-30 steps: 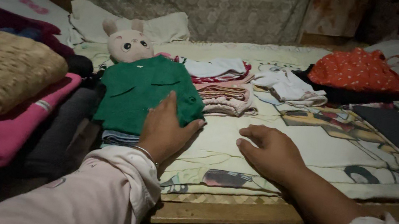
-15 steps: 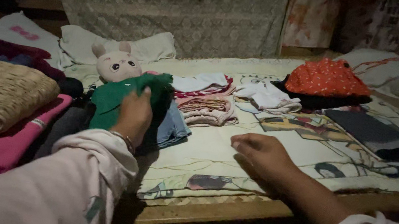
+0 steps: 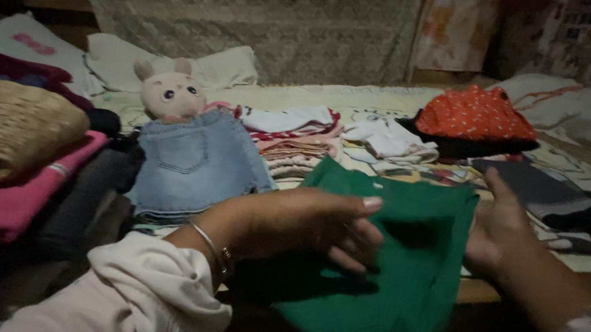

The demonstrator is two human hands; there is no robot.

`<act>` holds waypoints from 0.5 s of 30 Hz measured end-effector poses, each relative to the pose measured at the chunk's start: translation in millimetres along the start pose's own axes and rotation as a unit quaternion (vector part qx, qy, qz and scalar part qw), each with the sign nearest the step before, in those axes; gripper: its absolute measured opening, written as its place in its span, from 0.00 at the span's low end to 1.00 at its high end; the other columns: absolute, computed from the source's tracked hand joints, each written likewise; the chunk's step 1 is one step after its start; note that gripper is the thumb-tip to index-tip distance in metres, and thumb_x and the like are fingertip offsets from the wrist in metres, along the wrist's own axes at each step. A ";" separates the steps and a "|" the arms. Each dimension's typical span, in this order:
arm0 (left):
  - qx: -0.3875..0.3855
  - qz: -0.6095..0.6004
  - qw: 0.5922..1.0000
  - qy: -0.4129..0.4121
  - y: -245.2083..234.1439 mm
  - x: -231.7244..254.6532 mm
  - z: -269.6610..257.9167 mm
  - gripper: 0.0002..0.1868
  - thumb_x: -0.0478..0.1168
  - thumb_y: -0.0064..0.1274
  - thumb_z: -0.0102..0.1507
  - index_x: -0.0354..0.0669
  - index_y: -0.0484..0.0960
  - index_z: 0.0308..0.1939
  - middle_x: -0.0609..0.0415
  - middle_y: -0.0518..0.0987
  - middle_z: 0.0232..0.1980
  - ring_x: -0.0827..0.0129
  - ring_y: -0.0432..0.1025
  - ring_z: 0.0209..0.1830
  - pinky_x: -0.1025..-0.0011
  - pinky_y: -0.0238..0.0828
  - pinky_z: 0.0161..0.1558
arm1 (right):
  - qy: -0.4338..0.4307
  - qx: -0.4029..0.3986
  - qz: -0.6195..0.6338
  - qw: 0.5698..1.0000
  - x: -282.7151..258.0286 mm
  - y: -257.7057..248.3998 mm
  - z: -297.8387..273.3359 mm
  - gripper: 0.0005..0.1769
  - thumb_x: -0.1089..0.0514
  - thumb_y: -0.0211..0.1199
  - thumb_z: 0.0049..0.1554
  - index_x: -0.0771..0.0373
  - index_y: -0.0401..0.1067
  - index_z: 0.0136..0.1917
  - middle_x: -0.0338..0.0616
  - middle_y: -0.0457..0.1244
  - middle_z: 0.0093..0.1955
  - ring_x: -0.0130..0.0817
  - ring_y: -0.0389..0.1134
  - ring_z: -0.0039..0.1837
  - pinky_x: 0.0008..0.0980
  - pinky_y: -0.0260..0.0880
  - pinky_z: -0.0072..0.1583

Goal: The person folds different pieces of clothing one at a time on a surface, smoothing the fabric with their hands and stacking them on top of other folded items.

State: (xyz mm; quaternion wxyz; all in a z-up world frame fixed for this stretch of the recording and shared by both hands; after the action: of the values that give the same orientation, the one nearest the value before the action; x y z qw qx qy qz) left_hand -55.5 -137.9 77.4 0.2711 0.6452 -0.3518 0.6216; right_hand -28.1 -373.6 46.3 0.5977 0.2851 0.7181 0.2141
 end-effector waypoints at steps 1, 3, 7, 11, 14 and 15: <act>-0.019 -0.021 1.000 -0.005 3.6 -4.9 5.6 0.32 0.62 0.50 0.67 0.33 0.79 0.56 0.46 0.82 0.51 0.60 0.78 0.53 0.65 0.77 0.56 | -0.004 -0.033 -0.022 0.999 -5.2 -5.4 2.7 0.41 0.33 0.44 0.63 0.70 0.63 0.70 0.60 0.64 0.68 0.49 0.65 0.69 0.48 0.61 0.71; 0.060 -0.054 0.996 -0.034 -15.2 -11.2 19.4 0.29 0.61 0.51 0.66 0.39 0.77 0.56 0.50 0.80 0.50 0.62 0.74 0.48 0.64 0.72 0.49 | -0.009 -0.102 -0.068 0.992 -7.3 -9.8 14.3 0.33 0.39 0.48 0.64 0.67 0.65 0.70 0.56 0.64 0.67 0.45 0.66 0.67 0.47 0.64 0.70; 0.152 -0.100 0.983 -0.023 -41.3 -15.9 43.4 0.24 0.53 0.51 0.64 0.44 0.76 0.58 0.54 0.78 0.55 0.64 0.73 0.48 0.64 0.76 0.48 | 0.006 -0.056 -0.065 0.996 0.9 -33.7 32.3 0.26 0.49 0.52 0.65 0.68 0.64 0.69 0.54 0.65 0.66 0.43 0.68 0.66 0.45 0.67 0.70; 0.213 -0.192 0.955 -0.071 -45.4 -35.8 54.1 0.29 0.53 0.50 0.65 0.45 0.67 0.66 0.46 0.71 0.61 0.54 0.74 0.49 0.54 0.76 0.50 | 0.004 -0.025 -0.081 0.996 3.1 -34.8 31.3 0.26 0.49 0.53 0.64 0.68 0.65 0.68 0.55 0.65 0.66 0.44 0.69 0.65 0.44 0.68 0.69; 0.225 -0.249 0.937 -0.093 -35.5 -45.7 57.2 0.36 0.53 0.51 0.65 0.41 0.60 0.73 0.42 0.68 0.64 0.50 0.73 0.51 0.48 0.77 0.56 | 0.014 -0.026 -0.103 0.994 5.7 -19.9 18.9 0.29 0.46 0.53 0.62 0.67 0.66 0.68 0.55 0.66 0.65 0.45 0.69 0.64 0.46 0.68 0.67; 0.228 -0.263 0.933 -0.095 -32.6 -45.7 56.5 0.38 0.54 0.51 0.65 0.41 0.59 0.74 0.41 0.69 0.64 0.48 0.74 0.52 0.47 0.76 0.57 | 0.017 -0.030 -0.113 0.993 6.1 -11.8 13.7 0.30 0.44 0.53 0.61 0.67 0.66 0.68 0.55 0.66 0.65 0.45 0.69 0.63 0.47 0.68 0.67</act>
State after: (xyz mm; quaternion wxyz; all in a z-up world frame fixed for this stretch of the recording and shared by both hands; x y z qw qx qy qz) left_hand 5.7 -157.3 30.4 0.2357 0.8149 -0.0421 0.5278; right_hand -17.3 -378.8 31.5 0.6137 0.1803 0.7493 0.1715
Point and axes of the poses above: each hand's wrist, its own z-axis towards the middle knuckle, its own y-axis out of the palm, x = y × z, the point moved 7 cm from there along z, towards the middle knuckle
